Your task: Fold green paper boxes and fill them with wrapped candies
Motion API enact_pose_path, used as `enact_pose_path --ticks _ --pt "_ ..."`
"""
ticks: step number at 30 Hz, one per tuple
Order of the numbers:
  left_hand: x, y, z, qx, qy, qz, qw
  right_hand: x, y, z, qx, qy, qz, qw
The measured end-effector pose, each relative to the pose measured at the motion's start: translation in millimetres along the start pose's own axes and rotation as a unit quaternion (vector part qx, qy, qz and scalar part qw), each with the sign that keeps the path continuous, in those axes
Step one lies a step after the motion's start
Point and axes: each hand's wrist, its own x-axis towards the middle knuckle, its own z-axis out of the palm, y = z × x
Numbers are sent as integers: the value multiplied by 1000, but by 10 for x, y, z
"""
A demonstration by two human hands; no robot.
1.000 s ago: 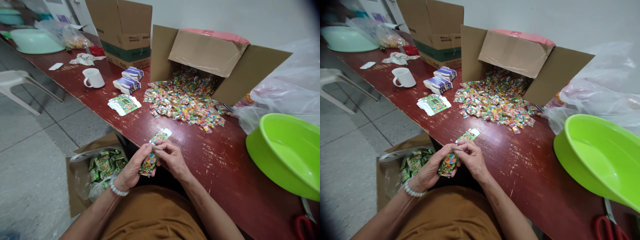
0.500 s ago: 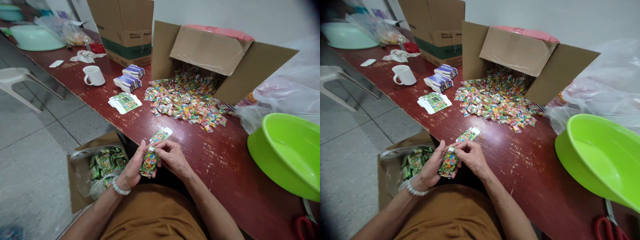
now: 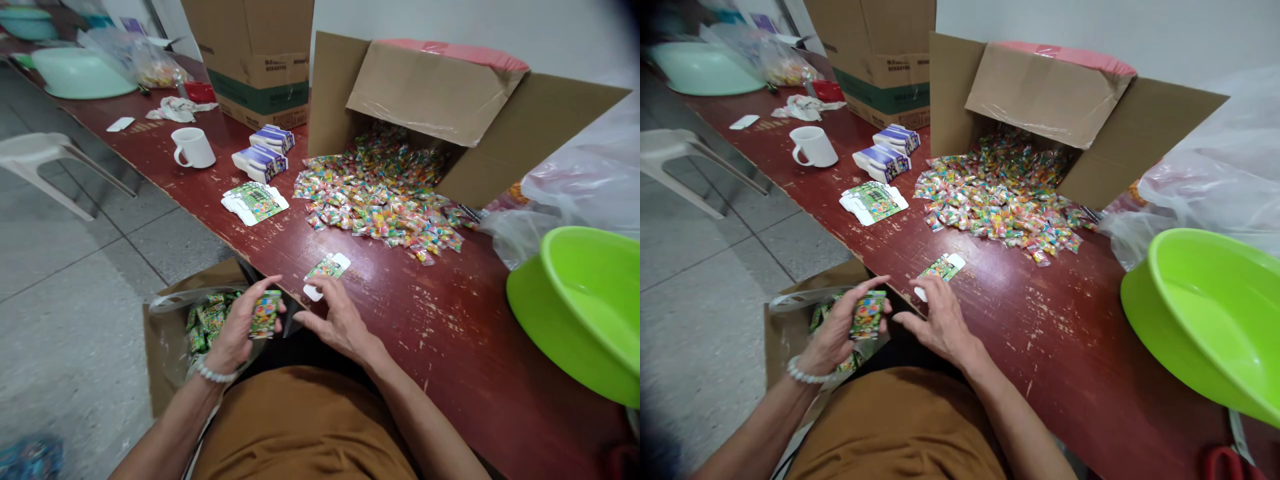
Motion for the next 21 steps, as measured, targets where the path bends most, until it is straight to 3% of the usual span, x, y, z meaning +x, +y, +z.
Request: enact_pose_path --ticks 2,4,6,7,9,12,16,18,21 --pt "5 -3 -381 141 104 84 981 78 164 -34 -77 42 34 996" --pt "20 -14 -743 313 211 129 917 169 319 -80 -156 63 72 983" --pt "46 -32 -952 404 247 135 870 257 425 -126 -224 61 117 966" --pt "63 -44 -969 425 246 143 860 296 455 -146 -253 51 141 956" --pt "104 -71 -824 435 220 179 854 358 477 -183 -295 21 185 937" --pt "184 -109 -321 459 158 257 836 402 466 -235 -298 -24 215 930" --pt "278 -157 286 584 84 338 733 377 464 -286 -242 -12 238 940" --pt "309 -173 430 634 69 336 693 343 475 -289 -219 5 239 946" --pt "336 -162 517 673 45 304 673 291 499 -269 -202 21 227 952"
